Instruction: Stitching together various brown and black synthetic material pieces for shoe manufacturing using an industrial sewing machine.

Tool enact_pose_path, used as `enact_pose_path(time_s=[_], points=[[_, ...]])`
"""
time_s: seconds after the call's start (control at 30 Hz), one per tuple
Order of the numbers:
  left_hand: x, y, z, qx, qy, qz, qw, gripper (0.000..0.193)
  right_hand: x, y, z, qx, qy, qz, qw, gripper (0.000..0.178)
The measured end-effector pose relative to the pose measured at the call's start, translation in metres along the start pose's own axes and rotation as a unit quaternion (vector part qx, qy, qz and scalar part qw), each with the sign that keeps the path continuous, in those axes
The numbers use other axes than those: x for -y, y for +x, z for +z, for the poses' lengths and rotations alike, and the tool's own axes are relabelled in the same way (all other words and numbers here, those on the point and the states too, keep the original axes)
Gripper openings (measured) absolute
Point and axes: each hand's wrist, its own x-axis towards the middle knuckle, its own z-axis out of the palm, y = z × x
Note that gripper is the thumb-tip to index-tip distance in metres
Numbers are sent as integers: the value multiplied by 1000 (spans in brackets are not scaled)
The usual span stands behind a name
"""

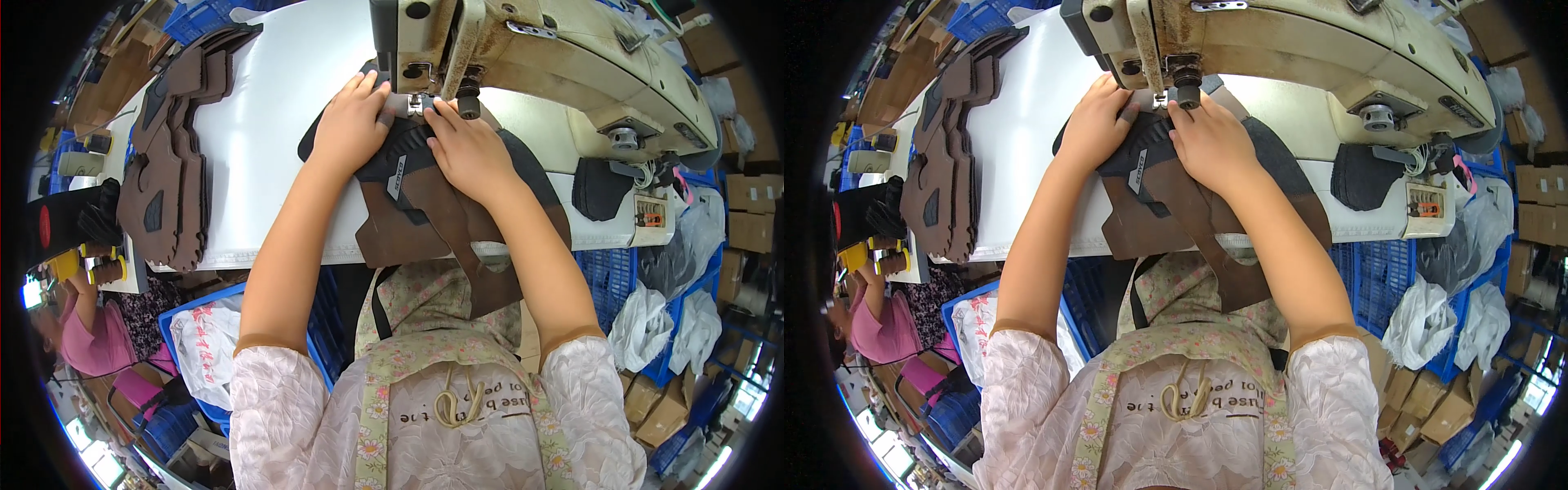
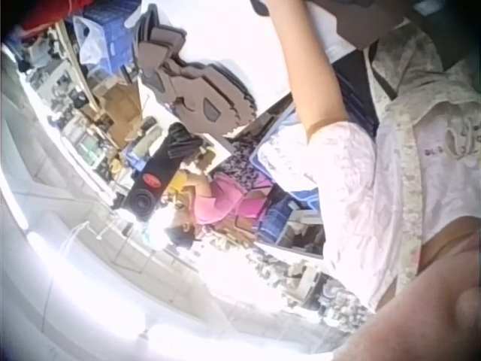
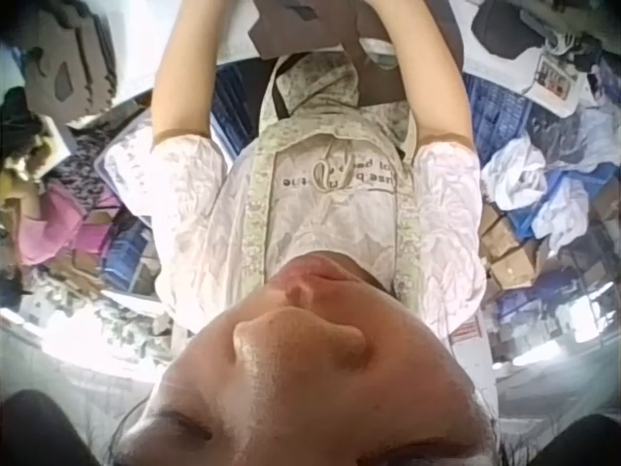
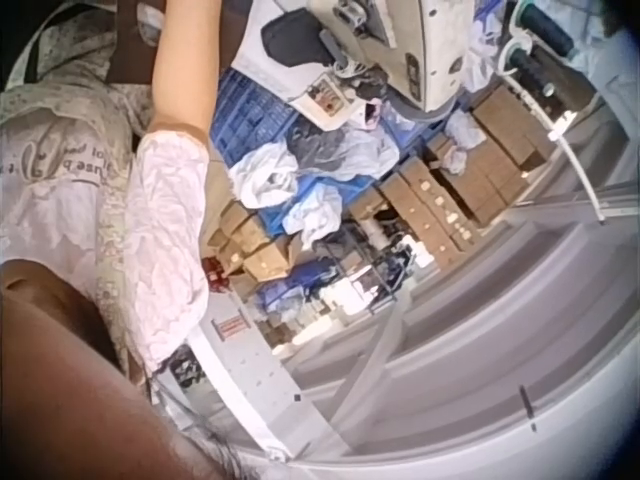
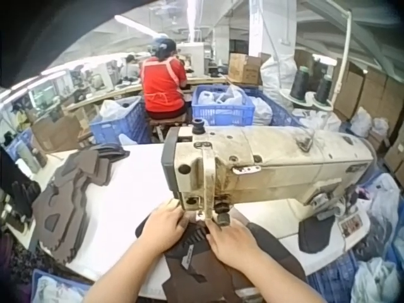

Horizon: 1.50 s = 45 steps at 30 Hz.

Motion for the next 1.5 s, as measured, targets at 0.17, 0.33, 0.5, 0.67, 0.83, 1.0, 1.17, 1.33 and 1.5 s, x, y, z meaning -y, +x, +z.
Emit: enact_pose_path(time_s=[0.17, 0.33, 0.5, 0.67, 0.83, 1.0, 1.17, 1.33, 1.5], points=[[-20, -63, -18, -180, -124, -31, 975, 23, -16, 15, -28, 75, 125, 31, 989, 42], [-69, -85, -58, 92, -199, -365, 905, 46, -53, 17, -26, 89, 124, 14, 988, 32], [-23, -79, -25, -104, -288, -277, 911, 50, -28, 7, -26, 103, 86, 43, 990, 36], [11, -36, -28, -75, -214, -238, 944, 41, -11, -8, -15, 17, 49, 16, 999, 45], [19, -8, -31, -42, -146, -207, 966, 40, -3, -14, 0, -52, 63, 14, 997, 48], [30, -3, -33, -43, -47, -144, 988, 37, 8, -17, 3, -72, 59, 22, 995, 47], [-49, -24, -45, -84, 39, -46, 995, 30, -3, -20, 9, -93, 55, 34, 994, 31], [-111, -49, -30, 110, 98, -21, 989, 91, -17, -10, 12, -80, 101, 25, 991, 25], [-125, -39, -25, 157, 147, -21, 976, 90, -22, -10, 10, -56, 126, 25, 990, 29]])
